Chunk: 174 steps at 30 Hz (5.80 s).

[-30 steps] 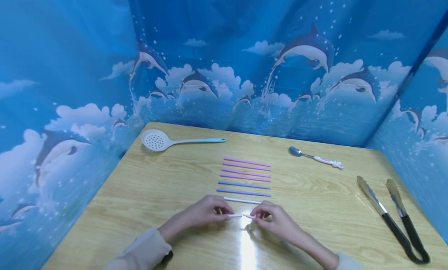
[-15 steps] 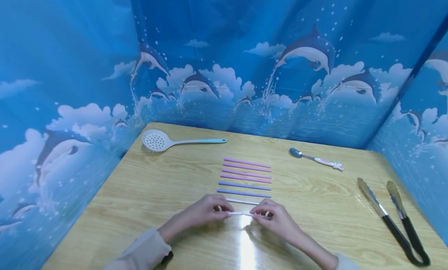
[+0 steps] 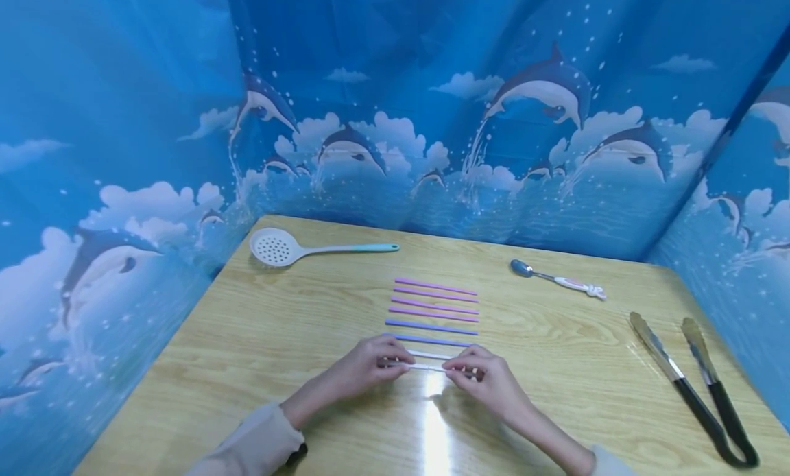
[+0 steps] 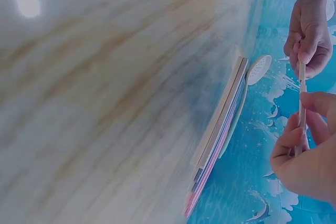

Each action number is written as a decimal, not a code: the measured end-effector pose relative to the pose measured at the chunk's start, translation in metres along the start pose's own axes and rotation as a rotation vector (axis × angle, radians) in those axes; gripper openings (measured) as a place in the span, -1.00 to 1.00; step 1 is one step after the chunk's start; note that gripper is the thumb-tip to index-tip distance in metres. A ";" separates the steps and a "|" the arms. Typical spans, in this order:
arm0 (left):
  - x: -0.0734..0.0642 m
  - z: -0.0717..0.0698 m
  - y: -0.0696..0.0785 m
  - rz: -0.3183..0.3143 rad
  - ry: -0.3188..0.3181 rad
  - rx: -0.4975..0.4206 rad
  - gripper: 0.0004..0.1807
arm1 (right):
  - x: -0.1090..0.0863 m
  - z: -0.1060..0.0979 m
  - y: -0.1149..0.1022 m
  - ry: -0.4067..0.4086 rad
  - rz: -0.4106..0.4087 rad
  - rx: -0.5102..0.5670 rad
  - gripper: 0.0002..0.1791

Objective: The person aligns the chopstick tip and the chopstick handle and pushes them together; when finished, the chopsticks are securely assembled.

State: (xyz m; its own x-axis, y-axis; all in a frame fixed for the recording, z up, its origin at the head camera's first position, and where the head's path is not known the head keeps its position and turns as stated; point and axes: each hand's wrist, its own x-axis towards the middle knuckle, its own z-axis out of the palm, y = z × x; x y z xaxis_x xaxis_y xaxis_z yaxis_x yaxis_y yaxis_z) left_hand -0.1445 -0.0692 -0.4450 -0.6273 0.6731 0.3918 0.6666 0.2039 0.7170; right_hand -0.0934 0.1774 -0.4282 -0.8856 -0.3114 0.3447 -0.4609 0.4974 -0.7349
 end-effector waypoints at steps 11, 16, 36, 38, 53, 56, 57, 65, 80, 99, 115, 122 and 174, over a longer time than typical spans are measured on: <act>0.002 0.000 0.000 0.052 0.015 0.026 -0.85 | -0.001 -0.002 0.002 -0.009 0.038 0.018 -0.89; 0.002 0.001 0.000 0.045 0.017 0.018 -0.84 | -0.002 -0.001 0.004 0.004 0.053 0.036 -0.88; 0.003 0.005 0.002 0.010 0.035 0.012 -0.85 | -0.003 0.001 0.003 0.028 0.094 0.052 -0.88; 0.003 0.005 0.002 0.024 0.044 0.024 -0.86 | -0.003 0.001 0.001 0.034 0.092 0.052 -0.88; 0.004 0.003 0.000 0.039 0.030 0.018 -0.85 | -0.001 -0.005 0.005 -0.048 0.035 0.039 -0.89; 0.004 0.003 -0.001 0.040 0.019 -0.012 -0.86 | 0.001 -0.006 0.007 -0.062 -0.008 0.034 -0.89; 0.004 0.003 -0.001 0.042 0.016 -0.017 -0.86 | 0.001 -0.007 0.007 -0.064 -0.026 0.034 -0.89; 0.007 0.002 0.002 0.015 0.023 0.001 -0.85 | 0.006 -0.009 0.003 -0.024 -0.078 0.004 -0.90; 0.011 0.004 -0.001 0.046 0.009 0.014 -0.85 | 0.008 -0.008 0.005 -0.027 -0.102 0.007 -0.90; 0.013 -0.001 0.007 0.139 0.014 0.046 -0.83 | 0.014 -0.010 0.002 0.005 -0.180 -0.018 -0.87; 0.013 -0.004 0.010 0.070 -0.009 0.060 -0.83 | 0.014 -0.008 0.001 0.029 -0.224 -0.019 -0.85; 0.012 -0.004 0.006 0.026 -0.019 0.040 -0.83 | 0.011 -0.009 0.004 0.015 -0.190 -0.051 -0.83; -0.005 0.000 -0.030 -0.183 -0.162 0.250 -0.85 | -0.002 -0.006 0.046 -0.153 0.142 -0.186 -0.92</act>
State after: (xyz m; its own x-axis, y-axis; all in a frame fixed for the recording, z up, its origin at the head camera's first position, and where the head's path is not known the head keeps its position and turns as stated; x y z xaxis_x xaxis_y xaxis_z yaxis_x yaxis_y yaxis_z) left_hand -0.1609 -0.0791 -0.4682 -0.6870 0.7091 0.1587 0.6393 0.4860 0.5959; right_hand -0.1133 0.2059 -0.4585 -0.9294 -0.3400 0.1434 -0.3484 0.6805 -0.6446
